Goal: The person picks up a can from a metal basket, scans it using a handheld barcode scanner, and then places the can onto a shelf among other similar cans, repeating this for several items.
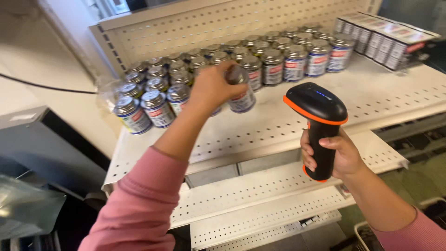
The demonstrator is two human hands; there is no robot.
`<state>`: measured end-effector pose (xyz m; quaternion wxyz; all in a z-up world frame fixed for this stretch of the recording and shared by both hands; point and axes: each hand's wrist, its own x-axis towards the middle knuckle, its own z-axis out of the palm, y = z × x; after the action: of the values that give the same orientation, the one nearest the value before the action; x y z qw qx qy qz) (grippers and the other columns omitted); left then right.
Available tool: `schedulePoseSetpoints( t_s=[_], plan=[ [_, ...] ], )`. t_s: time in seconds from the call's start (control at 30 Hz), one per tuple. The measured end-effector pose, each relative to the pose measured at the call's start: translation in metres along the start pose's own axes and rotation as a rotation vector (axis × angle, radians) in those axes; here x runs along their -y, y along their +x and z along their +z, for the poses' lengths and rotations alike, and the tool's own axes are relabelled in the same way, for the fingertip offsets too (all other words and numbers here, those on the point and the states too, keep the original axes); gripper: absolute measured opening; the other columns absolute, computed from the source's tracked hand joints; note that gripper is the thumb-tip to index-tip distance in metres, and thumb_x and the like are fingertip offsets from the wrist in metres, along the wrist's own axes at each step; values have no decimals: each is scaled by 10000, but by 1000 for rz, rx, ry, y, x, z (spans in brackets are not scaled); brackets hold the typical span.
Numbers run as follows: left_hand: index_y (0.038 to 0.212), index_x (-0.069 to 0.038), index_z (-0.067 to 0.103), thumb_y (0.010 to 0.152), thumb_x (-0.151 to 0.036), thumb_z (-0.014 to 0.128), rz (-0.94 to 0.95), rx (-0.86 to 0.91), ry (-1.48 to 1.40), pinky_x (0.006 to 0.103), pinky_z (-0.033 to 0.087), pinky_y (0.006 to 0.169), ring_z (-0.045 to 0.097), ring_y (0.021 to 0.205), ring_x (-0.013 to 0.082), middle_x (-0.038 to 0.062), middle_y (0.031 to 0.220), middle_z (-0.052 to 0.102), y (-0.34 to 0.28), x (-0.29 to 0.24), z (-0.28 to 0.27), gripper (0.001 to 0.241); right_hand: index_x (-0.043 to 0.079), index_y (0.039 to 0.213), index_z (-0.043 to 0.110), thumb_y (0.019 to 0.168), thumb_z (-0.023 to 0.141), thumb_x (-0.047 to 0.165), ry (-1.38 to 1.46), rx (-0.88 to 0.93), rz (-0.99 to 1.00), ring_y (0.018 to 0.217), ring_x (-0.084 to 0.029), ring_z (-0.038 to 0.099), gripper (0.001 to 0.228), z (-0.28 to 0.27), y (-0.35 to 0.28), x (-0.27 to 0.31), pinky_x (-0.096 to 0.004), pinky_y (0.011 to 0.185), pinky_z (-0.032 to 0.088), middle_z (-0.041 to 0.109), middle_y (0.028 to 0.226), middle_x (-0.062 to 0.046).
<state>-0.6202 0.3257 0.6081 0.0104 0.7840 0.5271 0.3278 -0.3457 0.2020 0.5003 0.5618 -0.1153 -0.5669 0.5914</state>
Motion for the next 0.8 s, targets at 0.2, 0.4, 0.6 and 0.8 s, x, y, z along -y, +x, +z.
schedulePoseSetpoints(
  t_s=[0.2, 0.4, 0.6, 0.8],
  plan=[
    [1260, -284, 690, 662, -694, 775, -35, 71, 62, 527, 568, 941, 714, 1111, 375, 96, 1128, 778, 19, 11, 4, 730, -14, 732, 554, 785, 618, 315, 4, 52, 20, 297, -285, 552, 339, -6, 22, -12, -388, 330, 478, 460, 486, -126],
    [1262, -402, 665, 651, -608, 688, -112, 222, 370, 438, 559, 683, 691, 934, 290, -42, 935, 754, 37, 16, 10, 645, 95, 1182, 571, 836, 688, 211, 228, 90, 187, 441, -269, 528, 383, -44, 31, -35, -371, 438, 447, 516, 715, -166],
    [1370, -435, 610, 666, -689, 671, -120, 291, 471, 528, 481, 901, 536, 1204, 353, 84, 1128, 684, 44, 28, 25, 751, 94, 1208, 548, 850, 690, 204, 361, 135, 238, 445, -273, 519, 400, -56, 47, -36, -389, 431, 460, 497, 729, -167],
    [1526, -421, 467, 786, -731, 617, -160, 420, 510, 688, 281, 1081, 412, 1371, 327, 20, 1290, 669, 41, 20, 18, 816, 83, 1235, 532, 868, 710, 214, 433, 184, 248, 459, -250, 495, 429, -57, 54, -36, -354, 436, 454, 480, 733, -167]
  ],
)
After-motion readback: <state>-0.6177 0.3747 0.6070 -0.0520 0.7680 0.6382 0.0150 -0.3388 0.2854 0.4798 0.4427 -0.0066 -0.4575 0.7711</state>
